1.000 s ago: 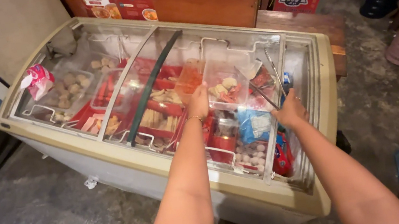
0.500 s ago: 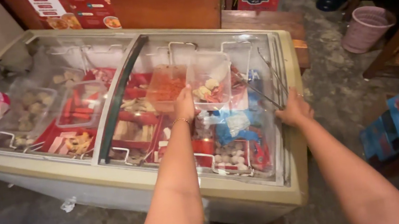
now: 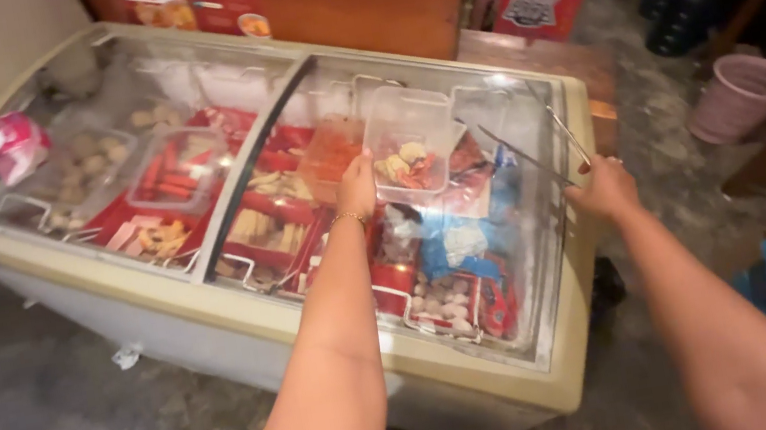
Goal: The person opens a chest freezer and uses tongs to pick various frozen items, including meatballs, sausages, and sliced meat, placing them into a clear plastic container. The person then closes the freezer and carries the container to a nearby table.
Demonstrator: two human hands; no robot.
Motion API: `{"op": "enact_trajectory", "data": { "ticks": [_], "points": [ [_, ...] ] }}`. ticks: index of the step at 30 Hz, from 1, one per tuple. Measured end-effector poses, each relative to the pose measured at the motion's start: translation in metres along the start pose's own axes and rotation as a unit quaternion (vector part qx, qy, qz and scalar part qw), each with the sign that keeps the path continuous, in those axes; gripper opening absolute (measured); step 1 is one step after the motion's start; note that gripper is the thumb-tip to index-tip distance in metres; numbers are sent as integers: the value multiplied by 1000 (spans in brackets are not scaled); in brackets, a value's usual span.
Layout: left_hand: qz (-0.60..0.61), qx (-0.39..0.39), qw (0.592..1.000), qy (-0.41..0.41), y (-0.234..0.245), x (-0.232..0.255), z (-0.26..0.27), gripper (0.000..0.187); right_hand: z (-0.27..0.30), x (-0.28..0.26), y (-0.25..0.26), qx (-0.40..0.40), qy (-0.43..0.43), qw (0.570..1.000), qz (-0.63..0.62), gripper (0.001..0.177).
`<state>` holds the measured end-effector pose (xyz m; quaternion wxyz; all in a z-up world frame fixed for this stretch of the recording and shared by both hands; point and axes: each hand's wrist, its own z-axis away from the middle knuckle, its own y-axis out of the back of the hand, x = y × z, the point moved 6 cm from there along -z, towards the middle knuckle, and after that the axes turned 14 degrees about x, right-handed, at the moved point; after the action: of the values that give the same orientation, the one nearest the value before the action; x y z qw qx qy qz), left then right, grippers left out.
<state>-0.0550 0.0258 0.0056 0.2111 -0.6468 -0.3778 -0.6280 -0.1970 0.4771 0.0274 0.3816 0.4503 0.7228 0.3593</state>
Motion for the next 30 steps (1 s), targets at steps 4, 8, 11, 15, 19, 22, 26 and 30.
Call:
{"op": "enact_trajectory", "data": {
  "ticks": [4,8,11,15,19,22,26,30],
  "points": [
    [-69,54,996,7,44,-1,-9,59,-32,-50,-5,13,54,997,-61,48],
    [-26,105,994,10,100,-30,-31,57,-33,-138,-14,-74,-22,962,-261,42],
    [-15,148,989,11,154,-21,-22,56,-29,-201,-26,-137,-48,921,-361,41],
    [-23,206,975,76,232,-15,-8,55,-18,-287,-28,-174,-21,897,-407,54],
    [92,202,968,120,287,-50,-28,52,-11,-364,-36,-194,-9,879,-436,64],
    [50,233,969,70,332,-74,-50,55,-8,-419,-57,-218,-21,855,-470,55],
    [84,255,957,112,388,-66,-58,54,-5,-495,-93,-246,-26,824,-509,35],
    [65,264,957,99,445,-66,-89,57,-5,-575,-111,-244,-5,836,-491,27]
  ]
}}
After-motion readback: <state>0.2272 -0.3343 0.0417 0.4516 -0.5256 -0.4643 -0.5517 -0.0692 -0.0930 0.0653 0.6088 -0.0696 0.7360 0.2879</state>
